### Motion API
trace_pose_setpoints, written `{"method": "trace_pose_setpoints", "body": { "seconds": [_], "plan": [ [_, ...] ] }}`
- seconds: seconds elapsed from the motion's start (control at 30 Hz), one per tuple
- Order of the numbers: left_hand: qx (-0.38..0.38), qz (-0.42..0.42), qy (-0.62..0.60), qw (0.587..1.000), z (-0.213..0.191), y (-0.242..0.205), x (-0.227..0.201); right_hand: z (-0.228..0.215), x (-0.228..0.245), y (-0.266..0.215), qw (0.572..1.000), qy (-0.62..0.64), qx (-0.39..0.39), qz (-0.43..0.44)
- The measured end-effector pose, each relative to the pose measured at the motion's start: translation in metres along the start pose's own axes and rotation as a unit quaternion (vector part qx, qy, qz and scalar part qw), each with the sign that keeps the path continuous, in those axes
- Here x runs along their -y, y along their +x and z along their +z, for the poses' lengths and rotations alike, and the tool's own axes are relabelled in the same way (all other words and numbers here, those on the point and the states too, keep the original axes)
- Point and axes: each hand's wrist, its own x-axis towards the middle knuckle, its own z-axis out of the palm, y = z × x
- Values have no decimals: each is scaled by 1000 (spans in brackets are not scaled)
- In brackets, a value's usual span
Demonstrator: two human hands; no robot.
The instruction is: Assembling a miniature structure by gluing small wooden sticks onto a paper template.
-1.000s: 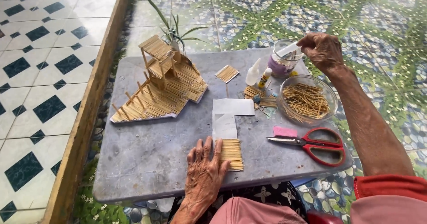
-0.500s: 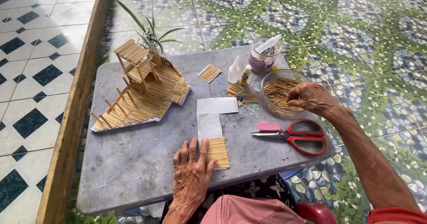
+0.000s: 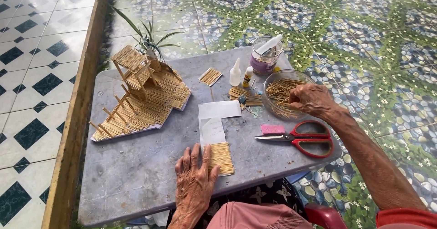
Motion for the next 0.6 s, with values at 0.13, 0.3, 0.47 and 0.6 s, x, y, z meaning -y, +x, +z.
{"method": "trace_pose_setpoints", "body": {
  "seconds": [0.13,0.3,0.47,0.6],
  "plan": [
    [17,-4,-9,1000,-2,-1,0,17,-9,6,999,-21,-14,-35],
    [6,-2,-21,1000,-11,2,0,11,-3,5,996,-86,-6,-20],
    [-5,4,-27,1000,-8,2,0,0,4,-1,995,-96,10,29],
    [-5,4,-19,1000,-6,2,0,8,-2,2,995,-99,3,29]
  ]
}}
